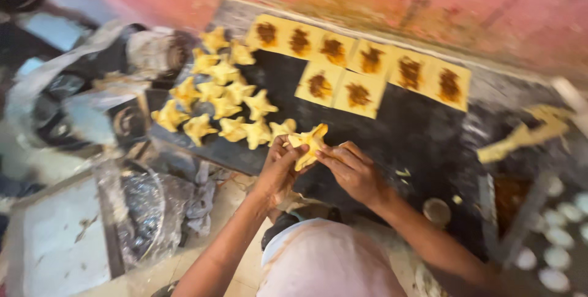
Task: The person folds squares of dough containing a brown filling into star-shaped pouches on a workbench, occasionally placing a boiled egg inside the dough before closing it by hand.
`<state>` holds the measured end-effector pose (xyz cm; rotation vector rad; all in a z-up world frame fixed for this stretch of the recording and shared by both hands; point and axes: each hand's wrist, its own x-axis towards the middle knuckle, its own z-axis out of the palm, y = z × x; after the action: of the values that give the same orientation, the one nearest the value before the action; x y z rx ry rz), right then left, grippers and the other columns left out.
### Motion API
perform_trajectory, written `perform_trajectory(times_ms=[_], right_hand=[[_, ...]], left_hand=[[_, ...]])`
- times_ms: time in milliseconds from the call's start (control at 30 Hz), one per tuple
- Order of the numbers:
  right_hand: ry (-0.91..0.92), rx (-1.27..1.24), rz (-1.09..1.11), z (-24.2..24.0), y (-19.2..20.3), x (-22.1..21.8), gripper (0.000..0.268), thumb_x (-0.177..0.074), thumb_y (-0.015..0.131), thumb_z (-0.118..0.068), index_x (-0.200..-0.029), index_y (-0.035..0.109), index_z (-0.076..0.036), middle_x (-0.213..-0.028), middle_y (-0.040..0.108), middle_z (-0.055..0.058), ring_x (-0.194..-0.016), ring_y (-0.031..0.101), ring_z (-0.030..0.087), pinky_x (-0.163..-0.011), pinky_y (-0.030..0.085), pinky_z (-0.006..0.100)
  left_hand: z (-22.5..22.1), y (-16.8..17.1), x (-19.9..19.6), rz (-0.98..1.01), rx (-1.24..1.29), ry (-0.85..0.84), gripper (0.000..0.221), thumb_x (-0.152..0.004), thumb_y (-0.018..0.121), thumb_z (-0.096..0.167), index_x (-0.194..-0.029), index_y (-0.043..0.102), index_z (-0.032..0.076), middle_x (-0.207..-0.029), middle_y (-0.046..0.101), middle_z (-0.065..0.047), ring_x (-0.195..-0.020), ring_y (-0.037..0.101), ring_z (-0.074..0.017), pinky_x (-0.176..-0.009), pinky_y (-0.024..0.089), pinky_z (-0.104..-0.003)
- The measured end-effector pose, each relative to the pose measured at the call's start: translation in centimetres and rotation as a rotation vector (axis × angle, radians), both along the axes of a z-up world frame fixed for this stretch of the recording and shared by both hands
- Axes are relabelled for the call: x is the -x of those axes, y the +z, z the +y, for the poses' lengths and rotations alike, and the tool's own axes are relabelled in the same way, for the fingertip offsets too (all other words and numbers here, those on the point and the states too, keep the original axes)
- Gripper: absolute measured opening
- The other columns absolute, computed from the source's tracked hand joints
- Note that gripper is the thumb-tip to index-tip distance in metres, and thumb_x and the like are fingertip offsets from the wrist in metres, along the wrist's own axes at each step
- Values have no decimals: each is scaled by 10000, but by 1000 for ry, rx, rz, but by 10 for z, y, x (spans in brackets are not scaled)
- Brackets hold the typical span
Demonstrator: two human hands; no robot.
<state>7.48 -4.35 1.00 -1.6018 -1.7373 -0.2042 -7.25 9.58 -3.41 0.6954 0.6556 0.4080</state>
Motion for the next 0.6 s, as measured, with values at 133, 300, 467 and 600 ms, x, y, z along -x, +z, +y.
perform_trajectory(times_ms=[133, 300, 467, 600], right_hand=[[173, -42, 107, 62, 8, 10, 349, -866, 764, 26, -1204, 727, -50, -1155, 730, 98, -1051, 684, 269, -910, 576, 356], [89, -65, 320, 98, 17, 86, 466, -793, 819, -83, -1240, 702, -28, -1258, 671, 212, -1153, 652, 356, -950, 536, 420], [117, 23, 401, 145, 10, 143, 348, -855, 780, -11, -1197, 756, -73, -1057, 698, 130, -945, 705, 261, -783, 575, 353], [326, 22, 428, 178, 5, 150, 251, -858, 791, 7, -1090, 789, -90, -975, 734, 78, -871, 732, 218, -732, 580, 316]], left_hand=[[32, 7, 41, -192, 72, 104, 585, -873, 653, 54, -1409, 431, 134, -1117, 681, -71, -1024, 698, -179, -880, 613, -365], [54, 20, 82, -322, 18, 442, 640, -910, 654, 23, -1501, 419, 85, -1231, 627, -137, -1115, 664, -239, -921, 581, -397], [58, 38, 113, -452, -7, 651, 615, -912, 649, 32, -1435, 336, 113, -1332, 614, -156, -1213, 645, -258, -991, 537, -390], [62, 45, 142, -456, -119, 754, 674, -959, 669, 55, -1508, 286, 130, -1366, 576, -138, -1221, 603, -250, -1002, 506, -403]])
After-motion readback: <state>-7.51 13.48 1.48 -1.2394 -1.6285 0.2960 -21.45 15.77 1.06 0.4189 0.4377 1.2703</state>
